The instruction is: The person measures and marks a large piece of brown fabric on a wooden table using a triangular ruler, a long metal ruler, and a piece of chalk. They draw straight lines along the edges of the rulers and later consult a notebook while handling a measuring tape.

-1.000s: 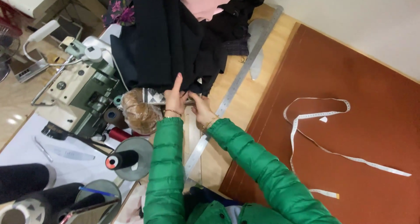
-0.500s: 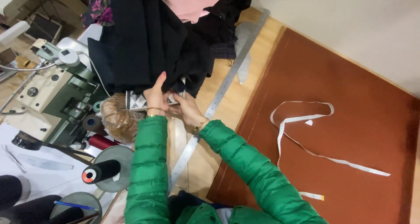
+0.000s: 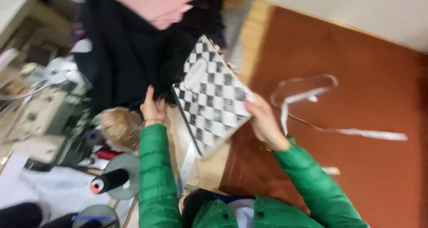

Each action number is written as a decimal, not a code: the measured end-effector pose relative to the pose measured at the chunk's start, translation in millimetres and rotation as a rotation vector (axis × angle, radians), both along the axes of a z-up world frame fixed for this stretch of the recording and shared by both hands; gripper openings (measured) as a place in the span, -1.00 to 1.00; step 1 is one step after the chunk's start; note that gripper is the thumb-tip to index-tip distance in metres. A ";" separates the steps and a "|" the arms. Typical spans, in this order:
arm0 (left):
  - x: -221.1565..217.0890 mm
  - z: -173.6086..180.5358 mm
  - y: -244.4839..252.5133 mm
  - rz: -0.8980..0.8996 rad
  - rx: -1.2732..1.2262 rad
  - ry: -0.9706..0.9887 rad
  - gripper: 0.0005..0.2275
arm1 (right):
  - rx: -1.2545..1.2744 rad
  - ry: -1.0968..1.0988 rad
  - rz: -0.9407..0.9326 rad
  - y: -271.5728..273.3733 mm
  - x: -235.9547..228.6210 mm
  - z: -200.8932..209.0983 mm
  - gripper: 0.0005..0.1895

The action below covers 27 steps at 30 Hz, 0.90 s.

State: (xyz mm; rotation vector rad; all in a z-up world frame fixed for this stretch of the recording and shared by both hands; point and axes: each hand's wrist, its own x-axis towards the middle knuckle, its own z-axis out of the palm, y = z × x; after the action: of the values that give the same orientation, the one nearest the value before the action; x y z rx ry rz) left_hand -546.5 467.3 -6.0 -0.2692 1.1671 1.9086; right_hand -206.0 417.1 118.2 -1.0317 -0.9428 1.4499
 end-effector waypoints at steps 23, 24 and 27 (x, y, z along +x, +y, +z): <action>566.4 138.9 -158.7 -1.615 0.348 0.302 -0.03 | 0.252 -0.864 -0.522 -307.9 296.9 2.5 -0.73; 570.4 128.5 -160.5 -1.623 0.348 0.298 -0.03 | 0.246 -0.866 -0.528 -309.6 302.0 14.1 -0.73; 577.4 92.0 -162.4 -1.620 0.403 0.474 -0.48 | 0.317 -0.546 -0.222 -316.2 339.4 10.0 -0.35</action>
State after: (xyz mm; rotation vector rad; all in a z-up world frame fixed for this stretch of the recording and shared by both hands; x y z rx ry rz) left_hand 30.9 304.9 85.9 1.0924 0.7299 0.6436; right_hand 133.4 100.8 128.2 -1.2683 -1.3461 0.8080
